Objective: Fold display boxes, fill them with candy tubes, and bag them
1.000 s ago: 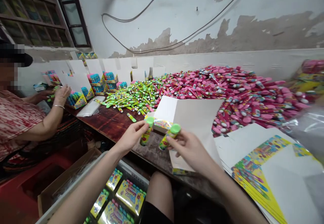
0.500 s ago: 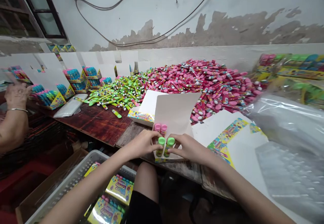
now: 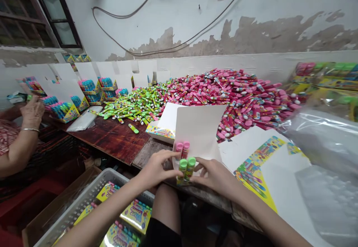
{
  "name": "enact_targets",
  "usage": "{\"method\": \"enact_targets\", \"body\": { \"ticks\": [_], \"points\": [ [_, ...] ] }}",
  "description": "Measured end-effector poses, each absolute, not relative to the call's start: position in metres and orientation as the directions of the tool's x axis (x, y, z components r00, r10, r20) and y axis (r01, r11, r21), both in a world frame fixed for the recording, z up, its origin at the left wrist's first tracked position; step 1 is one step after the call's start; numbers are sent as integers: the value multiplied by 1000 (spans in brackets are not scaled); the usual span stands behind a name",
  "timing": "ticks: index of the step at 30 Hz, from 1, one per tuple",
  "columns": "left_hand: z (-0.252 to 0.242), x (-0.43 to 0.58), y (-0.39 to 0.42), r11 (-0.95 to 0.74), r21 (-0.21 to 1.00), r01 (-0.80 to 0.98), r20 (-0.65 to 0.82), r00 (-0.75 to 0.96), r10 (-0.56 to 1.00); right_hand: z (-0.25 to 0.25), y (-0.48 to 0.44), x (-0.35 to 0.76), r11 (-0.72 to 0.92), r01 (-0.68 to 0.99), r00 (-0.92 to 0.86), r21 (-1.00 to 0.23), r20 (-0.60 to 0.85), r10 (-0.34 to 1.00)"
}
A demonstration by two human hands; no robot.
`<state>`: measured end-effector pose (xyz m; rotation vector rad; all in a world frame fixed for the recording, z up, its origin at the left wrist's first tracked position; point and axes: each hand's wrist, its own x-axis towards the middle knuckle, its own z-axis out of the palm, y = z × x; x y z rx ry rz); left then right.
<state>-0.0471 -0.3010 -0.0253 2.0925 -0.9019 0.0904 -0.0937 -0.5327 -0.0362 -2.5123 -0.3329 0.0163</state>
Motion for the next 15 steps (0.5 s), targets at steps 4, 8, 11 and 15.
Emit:
{"method": "enact_targets", "body": {
  "ticks": [4,8,11,15],
  "points": [
    [-34,9,-243,-513,748,-421,473,881,-34,-26,-537,-105,-781,207,936,-589,351,-16],
    [-44,96,-200,-702,656,-276,508,850,141,-20,-531,-117,-795,304,802,-524,592,-83],
    [-46,152,-199,-750,618,-237,489,862,131,-29,-528,-118,-822,277,784,-498,611,-106],
    [-32,194,-229,-763,607,-222,488,862,138,-38,-528,-110,-824,209,843,-527,524,-121]
  ]
}}
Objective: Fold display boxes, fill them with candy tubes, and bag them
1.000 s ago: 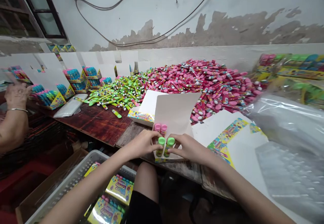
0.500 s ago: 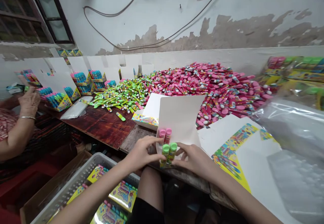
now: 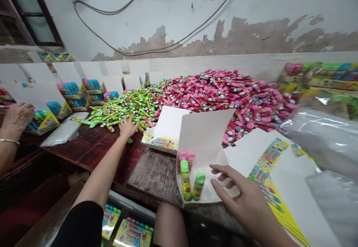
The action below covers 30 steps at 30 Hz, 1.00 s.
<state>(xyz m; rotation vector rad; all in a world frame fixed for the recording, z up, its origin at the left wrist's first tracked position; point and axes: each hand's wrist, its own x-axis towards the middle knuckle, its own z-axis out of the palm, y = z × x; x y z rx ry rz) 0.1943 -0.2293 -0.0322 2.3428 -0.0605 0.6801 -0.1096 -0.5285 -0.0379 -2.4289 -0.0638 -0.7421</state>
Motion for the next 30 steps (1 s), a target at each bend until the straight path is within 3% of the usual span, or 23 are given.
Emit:
{"method": "enact_targets", "body": {
  "ticks": [4,5,7,9,11,18,24,30],
  "points": [
    [-10,157,-262,-725,618,-306,629,746,221,-33,-526,-101,-821,240,904,-518,427,-5],
    [-8,132,-268,-682,595,-425,714,669,206,-32,-524,-99,-817,252,922,-519,386,39],
    [-8,75,-279,-567,512,-646,761,647,-50,-31,-522,-97,-809,258,951,-527,285,118],
    [-14,22,-291,-501,427,-753,645,642,-414,-32,-522,-96,-799,249,967,-548,183,176],
    [-20,-15,-303,-559,417,-717,510,693,-509,-34,-522,-95,-782,228,973,-580,107,205],
    [-16,-36,-333,-805,335,-489,334,861,-384,-32,-524,-101,-703,181,976,-688,35,217],
    [-13,-41,-349,-811,394,-433,238,900,-364,-35,-522,-106,-711,205,977,-673,91,195],
    [-6,-46,-344,-753,431,-498,157,863,-481,-32,-545,-100,-626,271,962,-731,209,174]
  ]
}}
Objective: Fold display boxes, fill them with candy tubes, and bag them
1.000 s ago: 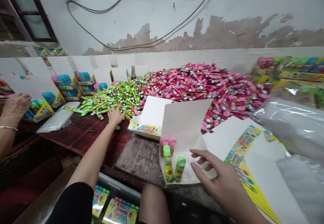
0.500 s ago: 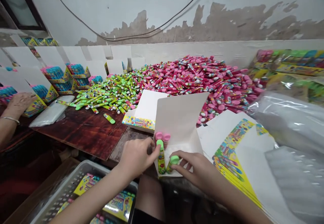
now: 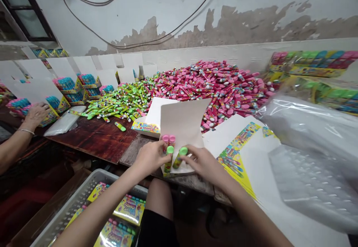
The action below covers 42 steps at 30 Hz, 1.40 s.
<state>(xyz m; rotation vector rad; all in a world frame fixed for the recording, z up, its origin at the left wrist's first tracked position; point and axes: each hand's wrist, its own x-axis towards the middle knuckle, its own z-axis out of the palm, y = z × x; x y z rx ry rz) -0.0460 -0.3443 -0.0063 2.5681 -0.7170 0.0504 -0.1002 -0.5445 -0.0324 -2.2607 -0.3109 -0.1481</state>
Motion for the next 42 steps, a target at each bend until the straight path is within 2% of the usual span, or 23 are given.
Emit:
{"method": "enact_targets", "body": {
  "ticks": [2,4,7,11,13,17,21,25,31,36,40,42],
  "points": [
    [-3,-48,-339,-728,451,-515,162,850,-501,-29,-560,-98,-591,267,963,-761,233,135],
    [1,-49,-336,-686,494,-535,172,833,-526,-28,-572,-97,-617,257,966,-744,209,150],
    [7,-50,-339,-568,618,-544,208,809,-549,-30,-578,-101,-718,245,969,-652,135,208],
    [9,-55,-355,-440,721,-536,221,779,-587,-35,-571,-107,-818,230,973,-526,139,184],
    [5,-59,-362,-456,692,-559,193,753,-629,-37,-569,-108,-843,236,971,-483,153,184],
    [-6,-61,-367,-544,530,-650,151,704,-694,-41,-570,-106,-856,271,961,-441,172,215],
    [-14,-55,-363,-577,390,-718,103,657,-747,-45,-569,-102,-832,323,945,-451,194,261],
    [-14,-45,-359,-566,276,-777,116,611,-783,-49,-566,-99,-811,349,936,-470,211,281],
    [-14,-34,-356,-486,276,-829,127,533,-837,-56,-565,-98,-808,352,934,-472,232,272],
    [-20,-28,-353,-445,298,-844,160,504,-848,-61,-562,-102,-794,304,951,-527,221,217],
    [-19,-22,-351,-388,335,-859,202,467,-861,-57,-554,-104,-755,383,901,-533,397,177],
    [-15,-21,-350,-357,319,-878,226,437,-871,-52,-549,-103,-724,457,857,-516,474,203]
  ]
}}
